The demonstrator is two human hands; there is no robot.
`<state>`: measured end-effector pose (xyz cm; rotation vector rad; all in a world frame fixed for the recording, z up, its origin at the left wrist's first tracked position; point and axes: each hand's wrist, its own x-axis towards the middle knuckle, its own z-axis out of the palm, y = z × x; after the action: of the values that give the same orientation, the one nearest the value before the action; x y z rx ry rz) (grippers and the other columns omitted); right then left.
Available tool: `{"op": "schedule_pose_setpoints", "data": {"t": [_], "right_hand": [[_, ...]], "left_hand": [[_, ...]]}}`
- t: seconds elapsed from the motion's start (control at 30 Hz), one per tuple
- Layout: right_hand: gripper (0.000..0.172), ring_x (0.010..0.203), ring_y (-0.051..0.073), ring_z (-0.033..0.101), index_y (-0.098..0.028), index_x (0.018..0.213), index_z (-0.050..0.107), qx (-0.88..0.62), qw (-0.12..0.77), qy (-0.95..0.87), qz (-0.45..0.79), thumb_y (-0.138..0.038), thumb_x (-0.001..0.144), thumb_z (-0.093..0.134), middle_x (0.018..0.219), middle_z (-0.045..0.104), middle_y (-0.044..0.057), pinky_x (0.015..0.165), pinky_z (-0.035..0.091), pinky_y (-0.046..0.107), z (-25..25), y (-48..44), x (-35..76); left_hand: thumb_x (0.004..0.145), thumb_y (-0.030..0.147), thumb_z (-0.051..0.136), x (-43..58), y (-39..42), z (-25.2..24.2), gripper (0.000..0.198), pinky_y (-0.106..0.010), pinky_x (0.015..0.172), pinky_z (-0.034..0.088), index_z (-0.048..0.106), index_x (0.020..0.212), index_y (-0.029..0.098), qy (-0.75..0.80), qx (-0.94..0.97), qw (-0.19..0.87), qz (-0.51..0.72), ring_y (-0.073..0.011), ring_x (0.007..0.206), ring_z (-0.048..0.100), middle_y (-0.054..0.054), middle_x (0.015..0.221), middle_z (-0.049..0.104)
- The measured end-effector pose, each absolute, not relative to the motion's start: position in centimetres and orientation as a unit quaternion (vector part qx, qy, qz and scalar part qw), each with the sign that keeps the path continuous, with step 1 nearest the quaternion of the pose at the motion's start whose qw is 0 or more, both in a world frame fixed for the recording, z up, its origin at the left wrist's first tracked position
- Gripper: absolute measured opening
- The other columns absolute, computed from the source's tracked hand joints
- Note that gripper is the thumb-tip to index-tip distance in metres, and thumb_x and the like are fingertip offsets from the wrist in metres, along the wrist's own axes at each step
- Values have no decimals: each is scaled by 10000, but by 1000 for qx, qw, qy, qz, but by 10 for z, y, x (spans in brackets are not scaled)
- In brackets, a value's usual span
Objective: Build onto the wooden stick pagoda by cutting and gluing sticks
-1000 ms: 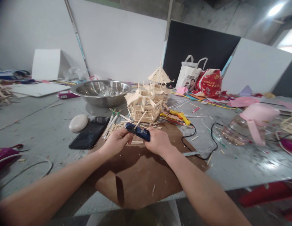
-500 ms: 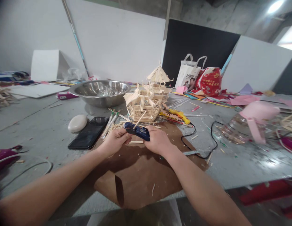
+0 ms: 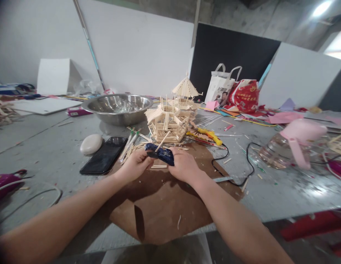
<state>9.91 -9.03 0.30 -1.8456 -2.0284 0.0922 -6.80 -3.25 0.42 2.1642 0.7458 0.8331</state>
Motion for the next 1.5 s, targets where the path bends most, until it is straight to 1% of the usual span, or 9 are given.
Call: {"op": "schedule_pose_setpoints", "data": {"t": [0.1, 0.4, 0.57, 0.63, 0.8, 1.03, 1.17, 1.33, 1.5], "right_hand": [[488, 950, 209, 495, -151, 1120, 413, -670, 195, -715, 36, -223, 639, 451, 1046, 544, 99, 807, 361, 310, 2, -90, 98], [516, 986, 207, 450, -144, 1127, 390, -627, 195, -754, 26, -152, 613, 444, 1084, 507, 99, 811, 346, 313, -1, -91, 101], [507, 958, 205, 459, -142, 1117, 390, -624, 193, -757, 22, -159, 615, 459, 1057, 516, 97, 802, 346, 309, -1, -90, 102], [507, 952, 207, 462, -141, 1117, 390, -624, 194, -756, 21, -175, 617, 465, 1053, 517, 96, 802, 347, 311, -1, -89, 102], [511, 969, 213, 457, -142, 1120, 397, -628, 196, -753, 21, -175, 613, 446, 1076, 508, 103, 806, 350, 318, -2, -89, 102], [530, 969, 214, 471, -134, 1126, 400, -629, 196, -752, 27, -184, 600, 443, 1080, 520, 100, 810, 359, 310, -1, -88, 104], [499, 915, 218, 506, -144, 1100, 418, -628, 183, -756, 22, -197, 604, 444, 1023, 556, 93, 779, 376, 309, 2, -88, 103], [479, 895, 221, 521, -167, 1087, 429, -631, 172, -756, 16, -209, 611, 450, 1004, 572, 77, 767, 375, 307, 2, -90, 102], [452, 907, 213, 522, -185, 1068, 442, -634, 168, -755, 18, -225, 619, 459, 1005, 577, 61, 761, 370, 289, 3, -91, 103]], "left_hand": [[748, 240, 400, -68, -34, 4, 211, -182, 467, 307, 490, 583, 145, 306, 857, 246, 334, -66, 465, 385, 37, 481, 439], [745, 191, 432, -72, -29, 1, 177, -182, 500, 346, 560, 631, 148, 285, 902, 79, 314, -91, 531, 497, -3, 571, 563], [756, 187, 413, -71, -27, -4, 198, -194, 501, 347, 556, 627, 143, 289, 901, 33, 321, -101, 537, 500, -16, 571, 566], [745, 166, 414, -71, -27, -5, 190, -188, 505, 349, 552, 615, 140, 298, 893, 68, 332, -95, 536, 498, -12, 567, 564], [707, 96, 386, -71, -26, -2, 223, -161, 487, 331, 513, 529, 133, 282, 872, 226, 330, -57, 474, 439, 28, 494, 503], [745, 329, 424, -73, -24, 9, 359, -171, 415, 265, 486, 456, 126, 274, 833, 415, 244, -42, 391, 346, 44, 388, 398], [743, 360, 430, -74, -28, 16, 384, -169, 356, 188, 455, 440, 127, 282, 781, 523, 194, -25, 315, 277, 60, 323, 349], [725, 345, 475, -75, -29, 19, 342, -161, 344, 179, 466, 468, 120, 278, 754, 567, 181, -17, 304, 287, 61, 330, 383], [720, 357, 483, -76, -27, 16, 290, -161, 340, 185, 522, 572, 111, 268, 747, 582, 178, -18, 309, 297, 56, 365, 419]]}}
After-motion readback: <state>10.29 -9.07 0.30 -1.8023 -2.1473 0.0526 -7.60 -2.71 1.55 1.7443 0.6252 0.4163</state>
